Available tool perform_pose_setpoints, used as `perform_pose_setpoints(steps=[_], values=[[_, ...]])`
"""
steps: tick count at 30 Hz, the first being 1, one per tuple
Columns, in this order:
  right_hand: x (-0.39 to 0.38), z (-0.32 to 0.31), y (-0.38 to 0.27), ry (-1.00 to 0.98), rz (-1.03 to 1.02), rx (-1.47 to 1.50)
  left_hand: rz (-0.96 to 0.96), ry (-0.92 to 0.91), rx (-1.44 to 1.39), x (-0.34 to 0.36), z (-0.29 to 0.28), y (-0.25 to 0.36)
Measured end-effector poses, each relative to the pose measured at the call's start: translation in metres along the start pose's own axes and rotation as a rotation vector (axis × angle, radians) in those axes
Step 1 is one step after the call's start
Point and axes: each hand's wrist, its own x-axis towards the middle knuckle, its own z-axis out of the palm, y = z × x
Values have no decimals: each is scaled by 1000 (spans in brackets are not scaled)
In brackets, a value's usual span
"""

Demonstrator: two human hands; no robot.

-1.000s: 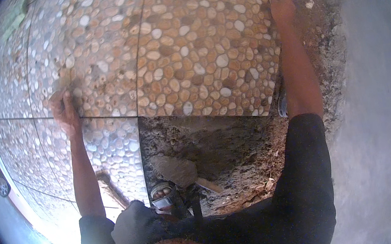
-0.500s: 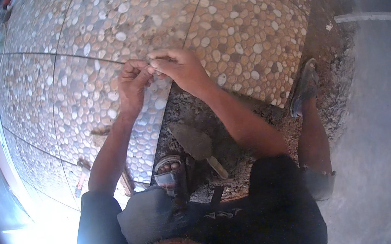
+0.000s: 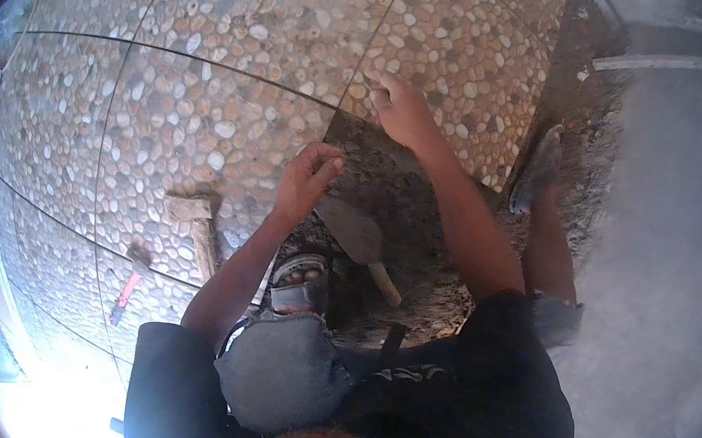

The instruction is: The person applies mortar using a trowel and places decorative stone tiles onto the floor, using a rubber mallet and spacers to align them.

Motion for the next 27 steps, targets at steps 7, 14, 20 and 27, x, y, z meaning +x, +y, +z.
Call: perform_pose_setpoints(steps=[7,14,20,27], values=[[33,21,6,14,-404,-414,-15,68,-43,-19,2,-24],[41,16,1,-88,-412,-587,-27,62,27,-39,-11,-37],[49,28,-21,-152,-281,-813,-93,62,-55,-51,-13,-35],[57,47,-32,-121,-397,-772,-72,56,-62,-57,-16,-31]])
